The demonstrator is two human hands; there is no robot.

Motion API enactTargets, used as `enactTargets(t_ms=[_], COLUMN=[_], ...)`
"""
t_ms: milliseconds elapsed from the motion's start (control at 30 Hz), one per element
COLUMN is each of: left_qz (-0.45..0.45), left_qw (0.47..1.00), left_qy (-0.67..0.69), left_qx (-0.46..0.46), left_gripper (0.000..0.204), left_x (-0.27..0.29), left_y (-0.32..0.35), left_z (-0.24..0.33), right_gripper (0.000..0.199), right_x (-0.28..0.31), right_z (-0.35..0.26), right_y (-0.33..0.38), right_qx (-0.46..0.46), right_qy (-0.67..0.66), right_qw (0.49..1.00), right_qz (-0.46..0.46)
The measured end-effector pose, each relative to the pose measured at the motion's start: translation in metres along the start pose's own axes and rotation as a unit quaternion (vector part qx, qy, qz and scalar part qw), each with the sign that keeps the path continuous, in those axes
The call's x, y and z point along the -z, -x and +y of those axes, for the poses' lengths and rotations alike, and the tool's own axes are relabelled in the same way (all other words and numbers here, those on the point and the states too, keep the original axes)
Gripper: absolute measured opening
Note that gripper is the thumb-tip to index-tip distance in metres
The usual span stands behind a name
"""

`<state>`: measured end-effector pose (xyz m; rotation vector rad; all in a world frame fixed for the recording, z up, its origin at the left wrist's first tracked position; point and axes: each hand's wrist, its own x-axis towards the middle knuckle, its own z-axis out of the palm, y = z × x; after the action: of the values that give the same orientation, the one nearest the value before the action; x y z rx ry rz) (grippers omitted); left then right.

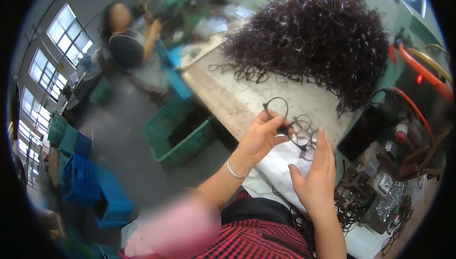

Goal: The person repeatedly picks up eyeglass frames and small metal components, places them into a press machine, and removes the assembled frames. The person works continuously at a bench in a factory setting, handling frames one at a time.

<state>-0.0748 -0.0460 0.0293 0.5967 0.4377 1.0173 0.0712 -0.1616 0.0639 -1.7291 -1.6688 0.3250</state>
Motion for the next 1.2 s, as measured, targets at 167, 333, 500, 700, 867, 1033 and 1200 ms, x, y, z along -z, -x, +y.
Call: enactTargets(t_ms=[167,333,500,700,867,1033,1200], left_qz=[-0.012,-0.022,-0.025,-0.023,-0.021,-0.026,-0.016], left_qw=[1.0,1.0,0.999,0.999,0.999,0.999,0.999], left_qy=[-0.007,-0.007,-0.011,-0.021,-0.028,-0.03,-0.029], left_qx=[0.016,0.018,0.02,0.019,0.024,0.022,0.027], left_gripper=[0.006,0.005,0.005,0.01,0.01,0.009,0.008], left_x=[0.005,0.002,0.003,0.005,0.004,0.006,0.007], left_y=[-0.005,-0.006,-0.006,-0.006,-0.004,-0.003,-0.002], left_z=[-0.012,-0.014,-0.013,-0.019,-0.021,-0.023,-0.025], right_gripper=[0.084,0.077,0.075,0.074,0.072,0.07,0.069], right_x=[0.001,0.001,-0.001,-0.002,-0.002,-0.002,-0.003], right_z=[0.002,0.007,0.011,0.012,0.015,0.015,0.016], right_y=[0.009,0.011,0.014,0.019,0.024,0.025,0.027], right_qx=[-0.027,-0.025,-0.016,-0.02,-0.005,-0.01,-0.005], right_qy=[-0.002,-0.007,-0.001,0.013,0.019,0.021,0.017], right_qw=[0.999,0.998,0.997,0.995,0.993,0.991,0.99], right_qz=[-0.035,-0.055,-0.074,-0.101,-0.115,-0.131,-0.139])
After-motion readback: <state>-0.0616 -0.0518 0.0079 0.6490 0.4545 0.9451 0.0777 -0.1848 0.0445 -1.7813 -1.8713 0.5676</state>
